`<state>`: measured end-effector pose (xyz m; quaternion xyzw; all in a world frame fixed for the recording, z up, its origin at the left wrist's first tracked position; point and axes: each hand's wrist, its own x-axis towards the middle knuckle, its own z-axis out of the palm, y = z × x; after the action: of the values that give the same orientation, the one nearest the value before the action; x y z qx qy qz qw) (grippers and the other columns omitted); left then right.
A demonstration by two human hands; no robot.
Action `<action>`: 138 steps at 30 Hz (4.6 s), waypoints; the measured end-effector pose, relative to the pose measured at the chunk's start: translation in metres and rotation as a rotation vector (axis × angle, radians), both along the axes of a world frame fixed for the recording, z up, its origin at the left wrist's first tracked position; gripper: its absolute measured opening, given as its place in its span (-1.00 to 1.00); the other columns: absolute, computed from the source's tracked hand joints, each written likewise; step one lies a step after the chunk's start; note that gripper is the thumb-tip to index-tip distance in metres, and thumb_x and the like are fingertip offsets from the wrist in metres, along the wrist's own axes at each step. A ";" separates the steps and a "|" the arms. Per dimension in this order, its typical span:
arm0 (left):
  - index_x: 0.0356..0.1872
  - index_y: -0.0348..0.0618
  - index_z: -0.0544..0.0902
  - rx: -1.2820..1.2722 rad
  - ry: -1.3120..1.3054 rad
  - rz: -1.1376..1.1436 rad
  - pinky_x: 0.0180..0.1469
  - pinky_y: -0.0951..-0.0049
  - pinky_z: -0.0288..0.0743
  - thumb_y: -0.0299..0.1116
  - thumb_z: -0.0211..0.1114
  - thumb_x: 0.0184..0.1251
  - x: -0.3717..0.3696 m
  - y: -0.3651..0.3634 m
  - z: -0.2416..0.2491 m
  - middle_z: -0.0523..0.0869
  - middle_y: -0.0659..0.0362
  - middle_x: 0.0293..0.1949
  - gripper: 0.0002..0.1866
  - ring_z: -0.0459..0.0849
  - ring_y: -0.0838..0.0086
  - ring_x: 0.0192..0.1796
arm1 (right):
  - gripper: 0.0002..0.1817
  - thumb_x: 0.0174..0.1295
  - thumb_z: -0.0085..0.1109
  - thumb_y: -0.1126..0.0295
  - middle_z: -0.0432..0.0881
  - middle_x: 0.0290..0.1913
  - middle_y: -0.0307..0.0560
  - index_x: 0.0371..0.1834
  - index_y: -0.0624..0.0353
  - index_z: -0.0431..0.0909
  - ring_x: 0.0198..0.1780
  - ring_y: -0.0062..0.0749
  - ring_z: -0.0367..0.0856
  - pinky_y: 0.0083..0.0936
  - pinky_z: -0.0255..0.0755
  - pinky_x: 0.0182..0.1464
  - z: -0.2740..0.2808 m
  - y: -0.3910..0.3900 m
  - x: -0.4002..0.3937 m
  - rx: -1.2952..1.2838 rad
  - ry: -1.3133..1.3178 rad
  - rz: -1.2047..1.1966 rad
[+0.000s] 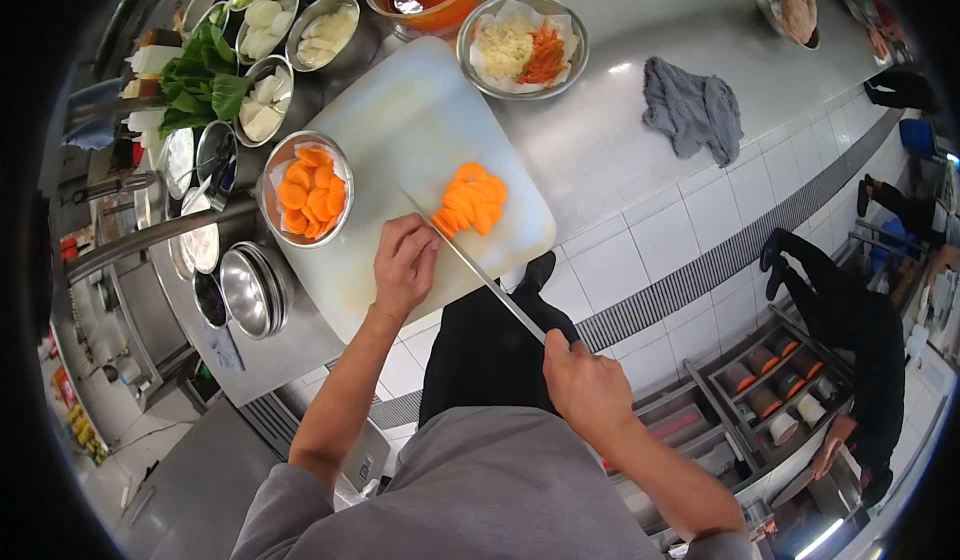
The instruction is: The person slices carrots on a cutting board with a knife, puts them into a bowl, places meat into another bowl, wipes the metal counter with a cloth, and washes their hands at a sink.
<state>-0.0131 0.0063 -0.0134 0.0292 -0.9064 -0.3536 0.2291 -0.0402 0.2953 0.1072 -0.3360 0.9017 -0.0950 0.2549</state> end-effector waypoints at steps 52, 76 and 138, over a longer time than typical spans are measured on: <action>-0.08 -0.16 0.69 0.088 -0.034 0.007 -0.07 0.21 0.58 -0.66 0.44 0.17 0.003 0.000 -0.001 0.65 0.06 -0.09 -0.70 0.64 0.13 -0.10 | -0.80 0.49 0.17 0.31 0.61 -0.57 -0.04 -0.25 0.10 0.38 -0.62 -0.08 0.69 -0.25 0.60 -0.58 -0.056 -0.016 0.005 0.014 0.052 0.002; -0.08 -0.15 0.69 0.048 -0.023 0.004 -0.06 0.21 0.59 -0.67 0.47 0.13 0.005 0.000 -0.005 0.65 0.07 -0.07 -0.68 0.64 0.13 -0.07 | -0.81 0.48 0.18 0.31 0.64 -0.53 -0.02 -0.25 0.08 0.38 -0.62 -0.08 0.69 -0.23 0.59 -0.57 -0.022 0.014 0.000 0.034 -0.039 0.016; -0.07 -0.14 0.69 0.028 0.000 -0.005 -0.05 0.19 0.60 -0.71 0.45 0.10 0.005 -0.004 -0.007 0.68 0.08 -0.05 -0.64 0.67 0.10 -0.06 | -0.81 0.49 0.17 0.31 0.61 -0.58 -0.06 -0.26 0.08 0.40 -0.61 -0.06 0.69 -0.21 0.60 -0.55 0.001 0.007 -0.002 0.041 -0.032 0.028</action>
<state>-0.0083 0.0025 -0.0200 0.0300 -0.9014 -0.3670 0.2277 -0.0422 0.3020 0.1078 -0.3417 0.8946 -0.0780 0.2774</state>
